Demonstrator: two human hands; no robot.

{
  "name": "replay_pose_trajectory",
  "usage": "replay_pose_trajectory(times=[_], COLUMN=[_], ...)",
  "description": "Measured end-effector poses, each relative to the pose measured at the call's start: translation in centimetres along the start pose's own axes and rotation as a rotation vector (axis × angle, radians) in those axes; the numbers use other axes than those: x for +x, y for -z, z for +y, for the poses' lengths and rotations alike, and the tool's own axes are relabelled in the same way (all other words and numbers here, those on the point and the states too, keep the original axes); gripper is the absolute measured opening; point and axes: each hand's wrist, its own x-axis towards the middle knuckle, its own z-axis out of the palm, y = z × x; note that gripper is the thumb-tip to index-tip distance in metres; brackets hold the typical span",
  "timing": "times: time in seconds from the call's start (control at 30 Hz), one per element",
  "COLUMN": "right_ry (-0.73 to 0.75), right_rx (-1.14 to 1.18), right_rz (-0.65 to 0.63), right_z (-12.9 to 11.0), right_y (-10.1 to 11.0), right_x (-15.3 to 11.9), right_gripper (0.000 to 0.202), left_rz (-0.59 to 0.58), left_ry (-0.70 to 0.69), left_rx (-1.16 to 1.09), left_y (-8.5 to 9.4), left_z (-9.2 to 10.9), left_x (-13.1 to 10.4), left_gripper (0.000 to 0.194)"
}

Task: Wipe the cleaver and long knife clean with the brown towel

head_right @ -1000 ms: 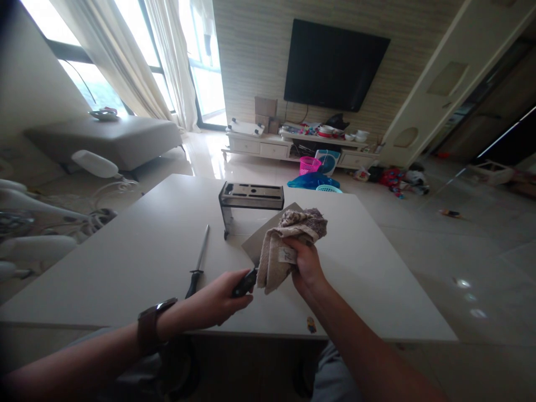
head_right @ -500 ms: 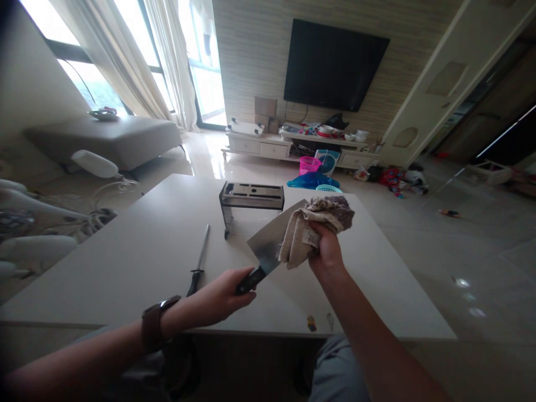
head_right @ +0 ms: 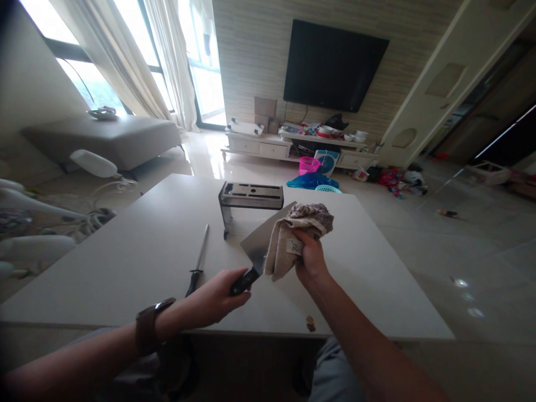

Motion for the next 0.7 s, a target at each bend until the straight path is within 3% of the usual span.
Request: replay_pose_trajectory(times=[0.3,0.7], right_ry=[-0.027,-0.055], right_rx=[-0.082,-0.085], right_rz=[-0.110,-0.103], right_z=[2.3,2.3], right_y=[-0.7,-0.7], right_x=[-1.8,-2.2], right_gripper=[0.031,0.035], left_rz=[-0.006,-0.020], left_ry=[0.038,0.053], left_rx=[-0.043,-0.076], left_y=[0.0,0.0], left_z=[0.6,0.8], left_x=[0.4,0.5], left_gripper=[0.018,0.022])
